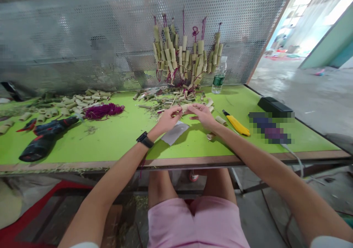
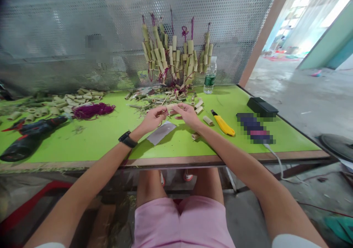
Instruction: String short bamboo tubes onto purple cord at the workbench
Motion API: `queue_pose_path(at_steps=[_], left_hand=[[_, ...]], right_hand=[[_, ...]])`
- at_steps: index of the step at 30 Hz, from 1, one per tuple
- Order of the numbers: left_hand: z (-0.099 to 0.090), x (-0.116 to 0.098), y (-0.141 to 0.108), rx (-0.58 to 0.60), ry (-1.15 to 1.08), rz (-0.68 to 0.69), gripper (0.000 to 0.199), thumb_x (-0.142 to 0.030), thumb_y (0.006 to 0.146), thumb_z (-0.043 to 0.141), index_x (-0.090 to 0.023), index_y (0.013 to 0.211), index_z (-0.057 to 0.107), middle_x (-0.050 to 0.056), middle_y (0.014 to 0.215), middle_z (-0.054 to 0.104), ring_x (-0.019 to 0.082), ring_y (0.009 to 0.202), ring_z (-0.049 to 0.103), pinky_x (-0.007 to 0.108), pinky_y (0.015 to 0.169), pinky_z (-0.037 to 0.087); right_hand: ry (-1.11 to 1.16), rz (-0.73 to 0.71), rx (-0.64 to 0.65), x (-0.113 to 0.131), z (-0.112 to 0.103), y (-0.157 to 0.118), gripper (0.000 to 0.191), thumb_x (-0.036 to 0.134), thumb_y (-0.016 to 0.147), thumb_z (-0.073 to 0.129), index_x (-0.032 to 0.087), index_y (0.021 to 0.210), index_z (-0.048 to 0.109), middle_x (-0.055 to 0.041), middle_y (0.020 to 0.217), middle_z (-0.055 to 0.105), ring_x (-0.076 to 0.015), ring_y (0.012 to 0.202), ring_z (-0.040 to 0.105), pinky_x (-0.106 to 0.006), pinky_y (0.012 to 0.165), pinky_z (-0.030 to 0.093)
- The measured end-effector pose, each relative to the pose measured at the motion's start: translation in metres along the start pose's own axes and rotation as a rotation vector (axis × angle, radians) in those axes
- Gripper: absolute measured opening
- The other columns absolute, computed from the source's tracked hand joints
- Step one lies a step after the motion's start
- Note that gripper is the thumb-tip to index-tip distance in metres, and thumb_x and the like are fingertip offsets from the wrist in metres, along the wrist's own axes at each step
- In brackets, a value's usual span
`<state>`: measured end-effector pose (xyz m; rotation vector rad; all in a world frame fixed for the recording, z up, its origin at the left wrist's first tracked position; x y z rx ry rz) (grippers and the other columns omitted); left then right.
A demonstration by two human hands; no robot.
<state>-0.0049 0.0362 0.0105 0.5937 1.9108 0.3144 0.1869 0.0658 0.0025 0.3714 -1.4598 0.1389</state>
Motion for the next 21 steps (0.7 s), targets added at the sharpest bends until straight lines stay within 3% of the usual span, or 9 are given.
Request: queue_pose_path(at_steps=[3, 8, 12, 17, 21], left_hand=[[0.002, -0.002, -0.002, 0.057, 0.033, 0.049, 0.031, -0.046, 0.1, 0.067, -0.018, 0.104, 0.079, 0.008, 0.097, 0.069, 0.018, 0.082, 0.058, 0.029, 0.07, 0.045], [0.006, -0.002, -0.006, 0.045, -0.001, 0.0, 0.044, -0.054, 0.105, 0.063, -0.02, 0.128, 0.076, 0.01, 0.101, 0.073, 0.022, 0.089, 0.062, 0.033, 0.079, 0.05], [0.006, -0.001, -0.006, 0.016, 0.005, -0.038, 0.049, -0.064, 0.105, 0.062, -0.021, 0.121, 0.077, 0.008, 0.093, 0.071, 0.022, 0.086, 0.062, 0.032, 0.079, 0.051], [0.003, 0.007, -0.005, -0.092, -0.05, -0.113, 0.059, -0.076, 0.102, 0.059, -0.021, 0.113, 0.076, 0.004, 0.082, 0.065, 0.016, 0.07, 0.056, 0.028, 0.064, 0.047], [0.002, 0.009, -0.003, -0.143, -0.083, -0.13, 0.057, -0.074, 0.097, 0.068, -0.02, 0.109, 0.079, 0.005, 0.089, 0.069, 0.015, 0.071, 0.059, 0.028, 0.063, 0.049]], right_hand=[[0.007, -0.002, -0.002, 0.001, -0.001, 0.0, 0.026, 0.047, 0.093, 0.087, 0.023, 0.102, 0.08, -0.0057, 0.106, 0.086, -0.0194, 0.105, 0.083, -0.025, 0.078, 0.065], [-0.026, -0.037, -0.01, 0.004, -0.004, 0.0, 0.023, 0.045, 0.096, 0.086, 0.025, 0.105, 0.083, -0.0054, 0.109, 0.087, -0.0194, 0.103, 0.083, -0.026, 0.078, 0.067], [-0.101, -0.056, 0.017, 0.005, -0.003, -0.002, 0.02, 0.042, 0.097, 0.084, 0.025, 0.108, 0.085, -0.0059, 0.112, 0.086, -0.0195, 0.104, 0.083, -0.027, 0.078, 0.068], [-0.168, -0.078, 0.03, 0.007, 0.001, -0.005, 0.021, 0.044, 0.096, 0.084, 0.025, 0.105, 0.086, -0.0064, 0.113, 0.086, -0.0204, 0.1, 0.083, -0.027, 0.073, 0.069], [-0.132, -0.023, 0.029, 0.008, 0.005, -0.007, 0.02, 0.043, 0.097, 0.085, 0.024, 0.102, 0.087, -0.0071, 0.113, 0.086, -0.0199, 0.102, 0.083, -0.026, 0.077, 0.068]])
Point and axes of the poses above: each hand's wrist, its own y-axis towards the middle knuckle, its own z-axis out of the palm, x = y × z, the point moved 3 cm from there along y, towards the middle knuckle
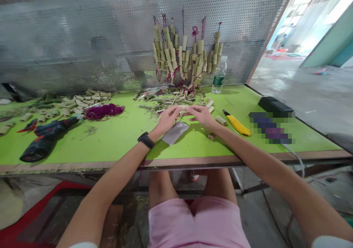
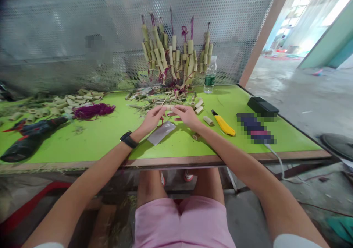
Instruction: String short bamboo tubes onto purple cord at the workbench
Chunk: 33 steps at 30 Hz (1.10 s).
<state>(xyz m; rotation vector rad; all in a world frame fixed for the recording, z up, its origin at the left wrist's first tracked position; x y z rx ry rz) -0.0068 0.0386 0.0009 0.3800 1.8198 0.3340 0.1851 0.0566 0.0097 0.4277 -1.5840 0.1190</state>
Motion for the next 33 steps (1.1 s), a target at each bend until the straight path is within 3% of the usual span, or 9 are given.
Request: queue_pose_path(at_steps=[10, 22, 29, 33], left_hand=[[0.0024, 0.0061, 0.0019, -0.055, -0.135, -0.086, 0.052, -0.067, 0.088, 0.08, -0.018, 0.106, 0.081, 0.006, 0.089, 0.076, 0.017, 0.079, 0.066, 0.03, 0.074, 0.055], [0.0057, 0.0011, -0.0011, -0.046, -0.175, -0.143, 0.044, -0.059, 0.093, 0.079, -0.021, 0.114, 0.079, 0.007, 0.099, 0.078, 0.017, 0.084, 0.069, 0.027, 0.071, 0.055], [0.005, 0.0024, -0.001, -0.053, -0.178, -0.186, 0.044, -0.059, 0.094, 0.079, -0.021, 0.116, 0.081, 0.006, 0.095, 0.077, 0.016, 0.08, 0.066, 0.027, 0.069, 0.056], [0.0066, -0.0002, -0.0026, -0.017, -0.204, -0.215, 0.041, -0.055, 0.096, 0.078, -0.022, 0.121, 0.081, 0.007, 0.108, 0.079, 0.017, 0.089, 0.07, 0.028, 0.075, 0.059]], right_hand=[[-0.053, -0.055, -0.035, 0.0035, 0.0017, -0.0033, 0.025, 0.044, 0.095, 0.086, 0.023, 0.106, 0.087, -0.0069, 0.109, 0.087, -0.021, 0.102, 0.084, -0.028, 0.079, 0.07], [-0.082, -0.123, -0.019, 0.0033, 0.0037, -0.004, 0.03, 0.051, 0.095, 0.084, 0.025, 0.109, 0.087, -0.0074, 0.111, 0.087, -0.027, 0.11, 0.084, -0.036, 0.085, 0.072], [-0.014, -0.097, -0.015, 0.001, 0.0055, -0.0015, 0.022, 0.042, 0.101, 0.078, 0.025, 0.112, 0.085, -0.0055, 0.119, 0.085, -0.0255, 0.114, 0.083, -0.034, 0.085, 0.073], [0.013, -0.084, -0.006, -0.0002, 0.0024, 0.0003, 0.021, 0.041, 0.1, 0.079, 0.024, 0.11, 0.085, -0.0059, 0.12, 0.085, -0.0247, 0.113, 0.083, -0.034, 0.086, 0.072]])
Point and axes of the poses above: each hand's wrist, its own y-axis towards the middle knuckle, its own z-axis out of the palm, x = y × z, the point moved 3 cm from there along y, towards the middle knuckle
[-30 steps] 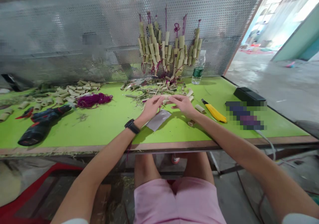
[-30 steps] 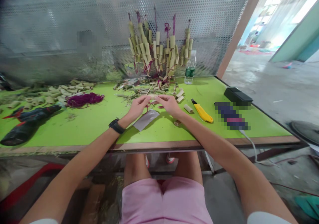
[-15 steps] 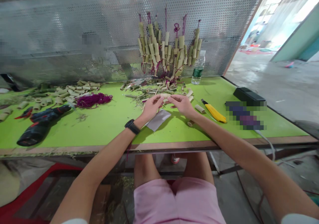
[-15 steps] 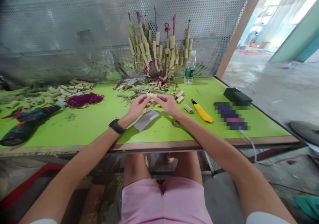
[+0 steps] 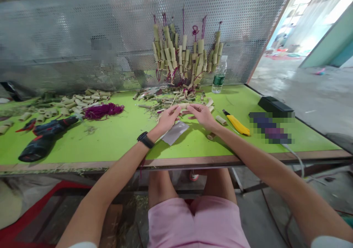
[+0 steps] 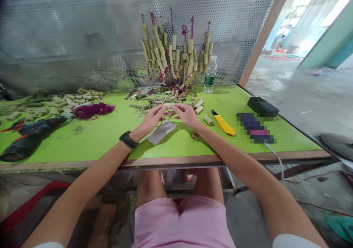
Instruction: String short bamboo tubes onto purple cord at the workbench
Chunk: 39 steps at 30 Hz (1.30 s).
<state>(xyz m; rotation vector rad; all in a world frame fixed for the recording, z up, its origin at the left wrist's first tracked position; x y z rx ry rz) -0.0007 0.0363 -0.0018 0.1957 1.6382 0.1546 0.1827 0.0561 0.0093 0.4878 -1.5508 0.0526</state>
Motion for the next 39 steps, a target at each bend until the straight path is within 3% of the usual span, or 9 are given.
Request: queue_pose_path(at_steps=[8, 20, 27, 32, 35, 39], left_hand=[[-0.001, -0.003, -0.002, 0.023, 0.076, 0.036, 0.042, -0.059, 0.098, 0.073, -0.023, 0.118, 0.081, 0.009, 0.121, 0.08, 0.02, 0.102, 0.074, 0.028, 0.08, 0.06], [-0.002, 0.001, 0.0, -0.026, 0.054, 0.053, 0.05, -0.068, 0.088, 0.08, -0.02, 0.103, 0.083, 0.009, 0.101, 0.082, 0.02, 0.092, 0.073, 0.032, 0.082, 0.058], [0.002, 0.011, 0.002, -0.067, -0.105, -0.058, 0.041, -0.059, 0.085, 0.087, -0.02, 0.098, 0.085, 0.009, 0.096, 0.081, 0.019, 0.09, 0.073, 0.031, 0.081, 0.058], [0.003, 0.013, 0.004, -0.07, -0.187, -0.055, 0.042, -0.057, 0.082, 0.09, -0.019, 0.097, 0.083, 0.008, 0.09, 0.079, 0.017, 0.084, 0.072, 0.031, 0.076, 0.058], [0.002, 0.011, 0.003, -0.079, -0.237, -0.099, 0.041, -0.052, 0.08, 0.094, -0.02, 0.104, 0.083, 0.007, 0.099, 0.081, 0.017, 0.091, 0.074, 0.029, 0.08, 0.059], [0.004, 0.01, 0.001, -0.074, -0.213, -0.113, 0.036, -0.048, 0.087, 0.09, -0.022, 0.111, 0.083, 0.008, 0.113, 0.082, 0.017, 0.098, 0.075, 0.026, 0.081, 0.059]], right_hand=[[-0.039, 0.017, 0.041, -0.001, -0.004, -0.001, 0.033, 0.054, 0.09, 0.089, 0.023, 0.102, 0.085, -0.007, 0.112, 0.086, -0.0239, 0.11, 0.084, -0.033, 0.087, 0.072], [-0.182, -0.106, 0.022, 0.003, -0.001, -0.003, 0.048, 0.07, 0.087, 0.084, 0.023, 0.097, 0.082, -0.0069, 0.098, 0.084, -0.023, 0.091, 0.082, -0.035, 0.076, 0.073], [-0.197, -0.114, 0.023, 0.006, -0.001, -0.003, 0.043, 0.066, 0.092, 0.08, 0.023, 0.097, 0.078, -0.0058, 0.097, 0.082, -0.0213, 0.092, 0.08, -0.032, 0.075, 0.072], [-0.136, -0.053, -0.006, -0.001, -0.004, 0.0, 0.039, 0.06, 0.094, 0.082, 0.022, 0.098, 0.073, -0.0076, 0.103, 0.082, -0.0227, 0.095, 0.081, -0.036, 0.078, 0.072], [-0.126, -0.039, -0.007, -0.001, -0.004, 0.0, 0.036, 0.057, 0.094, 0.083, 0.022, 0.098, 0.074, -0.0078, 0.102, 0.083, -0.0236, 0.097, 0.082, -0.037, 0.08, 0.073], [-0.092, -0.058, -0.016, 0.001, -0.004, -0.001, 0.031, 0.051, 0.097, 0.081, 0.024, 0.11, 0.08, -0.0066, 0.112, 0.085, -0.0221, 0.102, 0.083, -0.032, 0.079, 0.072]])
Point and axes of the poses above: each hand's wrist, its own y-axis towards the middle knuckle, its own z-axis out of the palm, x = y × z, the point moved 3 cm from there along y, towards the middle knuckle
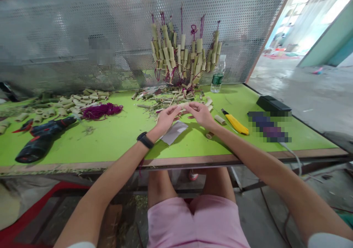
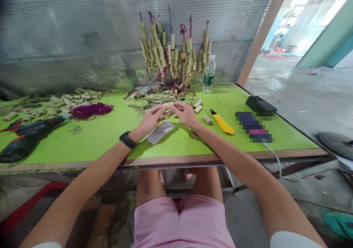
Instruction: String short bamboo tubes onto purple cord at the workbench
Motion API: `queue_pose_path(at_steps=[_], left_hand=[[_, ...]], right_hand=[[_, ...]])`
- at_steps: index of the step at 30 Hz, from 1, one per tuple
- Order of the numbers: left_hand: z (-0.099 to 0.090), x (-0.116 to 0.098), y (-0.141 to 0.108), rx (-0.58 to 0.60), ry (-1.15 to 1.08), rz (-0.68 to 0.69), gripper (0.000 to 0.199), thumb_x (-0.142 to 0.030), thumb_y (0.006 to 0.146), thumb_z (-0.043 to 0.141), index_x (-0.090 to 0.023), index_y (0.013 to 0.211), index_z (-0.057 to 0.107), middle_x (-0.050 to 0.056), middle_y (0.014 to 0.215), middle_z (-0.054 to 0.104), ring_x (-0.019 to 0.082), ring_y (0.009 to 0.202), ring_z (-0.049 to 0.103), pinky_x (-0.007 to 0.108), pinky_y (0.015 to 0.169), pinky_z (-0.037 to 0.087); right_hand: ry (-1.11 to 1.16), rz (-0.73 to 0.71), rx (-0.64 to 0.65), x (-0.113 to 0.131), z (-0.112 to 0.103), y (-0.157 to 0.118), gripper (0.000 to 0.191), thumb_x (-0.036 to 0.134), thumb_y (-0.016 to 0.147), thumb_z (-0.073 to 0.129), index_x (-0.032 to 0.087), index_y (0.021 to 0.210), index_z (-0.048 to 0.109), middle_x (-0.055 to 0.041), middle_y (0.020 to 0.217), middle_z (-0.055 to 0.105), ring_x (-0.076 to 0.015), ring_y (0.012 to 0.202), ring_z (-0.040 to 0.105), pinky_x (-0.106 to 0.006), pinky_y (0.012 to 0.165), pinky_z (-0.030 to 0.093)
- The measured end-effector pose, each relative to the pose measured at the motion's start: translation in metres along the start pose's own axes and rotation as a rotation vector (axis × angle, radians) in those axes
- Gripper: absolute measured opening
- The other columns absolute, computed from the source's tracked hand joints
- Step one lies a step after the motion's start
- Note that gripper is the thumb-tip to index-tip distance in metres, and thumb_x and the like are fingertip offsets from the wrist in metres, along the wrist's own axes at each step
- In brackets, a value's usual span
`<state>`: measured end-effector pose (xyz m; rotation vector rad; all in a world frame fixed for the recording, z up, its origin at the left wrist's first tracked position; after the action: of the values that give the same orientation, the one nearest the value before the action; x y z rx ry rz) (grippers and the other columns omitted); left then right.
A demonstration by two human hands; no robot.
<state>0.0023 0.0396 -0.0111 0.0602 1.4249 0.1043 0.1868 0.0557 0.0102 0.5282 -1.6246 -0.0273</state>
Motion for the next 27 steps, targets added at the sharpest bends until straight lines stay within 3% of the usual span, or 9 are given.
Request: queue_pose_path(at_steps=[6, 11, 19, 27], left_hand=[[0.0, -0.002, -0.001, 0.08, 0.124, 0.079, 0.037, -0.054, 0.099, 0.076, -0.025, 0.122, 0.081, 0.008, 0.124, 0.081, 0.018, 0.102, 0.075, 0.026, 0.08, 0.06], [-0.002, -0.003, 0.0, 0.094, 0.214, 0.114, 0.04, -0.055, 0.101, 0.071, -0.023, 0.123, 0.081, 0.009, 0.118, 0.081, 0.018, 0.098, 0.073, 0.027, 0.081, 0.06], [0.002, 0.0, -0.003, 0.042, 0.097, 0.1, 0.048, -0.062, 0.087, 0.086, -0.021, 0.111, 0.085, 0.01, 0.111, 0.083, 0.022, 0.101, 0.075, 0.034, 0.091, 0.059], [0.001, 0.004, 0.001, 0.003, -0.02, 0.119, 0.046, -0.06, 0.075, 0.096, -0.019, 0.088, 0.081, 0.005, 0.085, 0.077, 0.016, 0.081, 0.069, 0.032, 0.081, 0.057]], right_hand=[[0.032, 0.022, 0.026, 0.001, -0.001, -0.001, 0.024, 0.046, 0.099, 0.079, 0.027, 0.114, 0.086, -0.0049, 0.115, 0.086, -0.0228, 0.109, 0.083, -0.033, 0.081, 0.072], [0.107, 0.101, 0.014, -0.002, -0.001, 0.0, 0.02, 0.042, 0.098, 0.081, 0.027, 0.11, 0.085, -0.0059, 0.115, 0.086, -0.0228, 0.112, 0.082, -0.032, 0.081, 0.07], [0.179, 0.201, -0.01, -0.01, 0.001, 0.004, 0.019, 0.04, 0.095, 0.085, 0.023, 0.102, 0.081, -0.0062, 0.113, 0.086, -0.0224, 0.115, 0.08, -0.028, 0.08, 0.068], [0.084, 0.124, 0.037, -0.005, 0.006, 0.002, 0.034, 0.05, 0.088, 0.091, 0.021, 0.1, 0.078, -0.0073, 0.109, 0.085, -0.0239, 0.108, 0.081, -0.026, 0.068, 0.07]])
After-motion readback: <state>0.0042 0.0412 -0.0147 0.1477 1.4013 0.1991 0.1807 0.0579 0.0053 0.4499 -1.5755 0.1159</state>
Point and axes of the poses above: each hand's wrist, its own y-axis towards the middle knuckle, its own z-axis out of the palm, x = y × z, the point moved 3 cm from there along y, towards the middle knuckle
